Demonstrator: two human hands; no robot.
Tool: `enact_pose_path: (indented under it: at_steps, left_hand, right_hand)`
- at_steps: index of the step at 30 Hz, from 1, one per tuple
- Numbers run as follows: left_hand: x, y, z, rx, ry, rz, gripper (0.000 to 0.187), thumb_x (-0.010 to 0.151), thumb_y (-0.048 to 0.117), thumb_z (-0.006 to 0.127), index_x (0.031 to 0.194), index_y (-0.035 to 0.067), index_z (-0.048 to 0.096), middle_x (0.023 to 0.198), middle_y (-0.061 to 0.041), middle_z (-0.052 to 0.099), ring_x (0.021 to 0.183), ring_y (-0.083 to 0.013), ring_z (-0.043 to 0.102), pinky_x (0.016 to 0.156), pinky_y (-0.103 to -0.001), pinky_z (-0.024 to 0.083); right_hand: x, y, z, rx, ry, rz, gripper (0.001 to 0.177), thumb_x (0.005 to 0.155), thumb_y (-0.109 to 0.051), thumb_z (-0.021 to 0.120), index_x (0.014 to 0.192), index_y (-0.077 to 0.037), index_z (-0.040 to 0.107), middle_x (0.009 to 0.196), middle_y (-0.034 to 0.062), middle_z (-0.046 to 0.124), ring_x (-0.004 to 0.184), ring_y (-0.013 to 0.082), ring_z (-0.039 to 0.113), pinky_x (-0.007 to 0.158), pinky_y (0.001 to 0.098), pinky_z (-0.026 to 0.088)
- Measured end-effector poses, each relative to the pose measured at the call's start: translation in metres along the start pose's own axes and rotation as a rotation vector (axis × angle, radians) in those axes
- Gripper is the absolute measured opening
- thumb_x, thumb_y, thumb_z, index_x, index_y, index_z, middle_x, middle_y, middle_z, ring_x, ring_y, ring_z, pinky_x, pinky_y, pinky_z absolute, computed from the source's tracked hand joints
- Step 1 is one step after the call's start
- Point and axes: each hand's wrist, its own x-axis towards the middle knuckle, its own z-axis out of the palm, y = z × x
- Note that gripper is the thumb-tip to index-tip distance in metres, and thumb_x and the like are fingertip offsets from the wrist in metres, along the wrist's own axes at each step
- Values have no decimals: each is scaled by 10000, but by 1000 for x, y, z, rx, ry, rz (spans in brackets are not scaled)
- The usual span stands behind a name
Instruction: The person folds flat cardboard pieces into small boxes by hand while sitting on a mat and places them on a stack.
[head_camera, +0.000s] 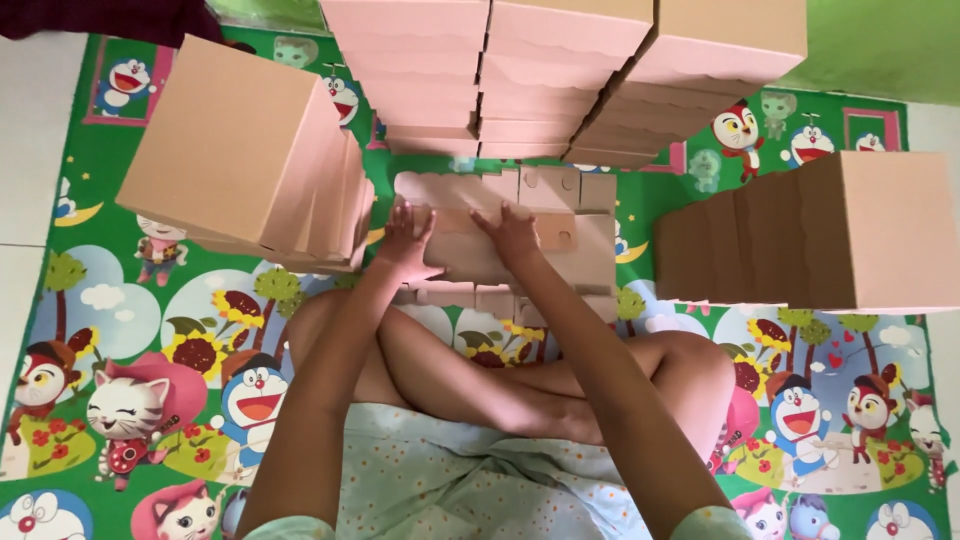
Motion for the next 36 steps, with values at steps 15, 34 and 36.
enact_pose_path:
  at_steps: [15,34,36]
  left_hand:
    - [43,-7,77,104,169,-206,1024,835,707,648,1612,526,6,1678,-324,116,1481,-620,209,1193,-688,198]
    - [50,-13,97,112,136,-153,925,849,577,719,1525,196,216,1670,-350,63,1443,-692,142,1208,-708,188]
    - [48,-12,95,108,113,-152,895,870,565,707,1525,201,218,1668,-352,59,1442,-693,143,1206,-711,180]
  right_hand:
    - [34,-48,-61,-220,-311,-9,1175,829,-166,832,1559,-627,34,1454,92,618,1326,394,584,1093,599,387]
    - [34,-80,-83,-216,-274,-101,555,1070,-511,260,1613,-488,148,1461,195,581,1307,546,531,894,737,495]
    - [39,-80,-65,-201,-245,-94,595,1050,-481,322,1615,-481,134,1414,193,602,1275,537,552,882,724,501]
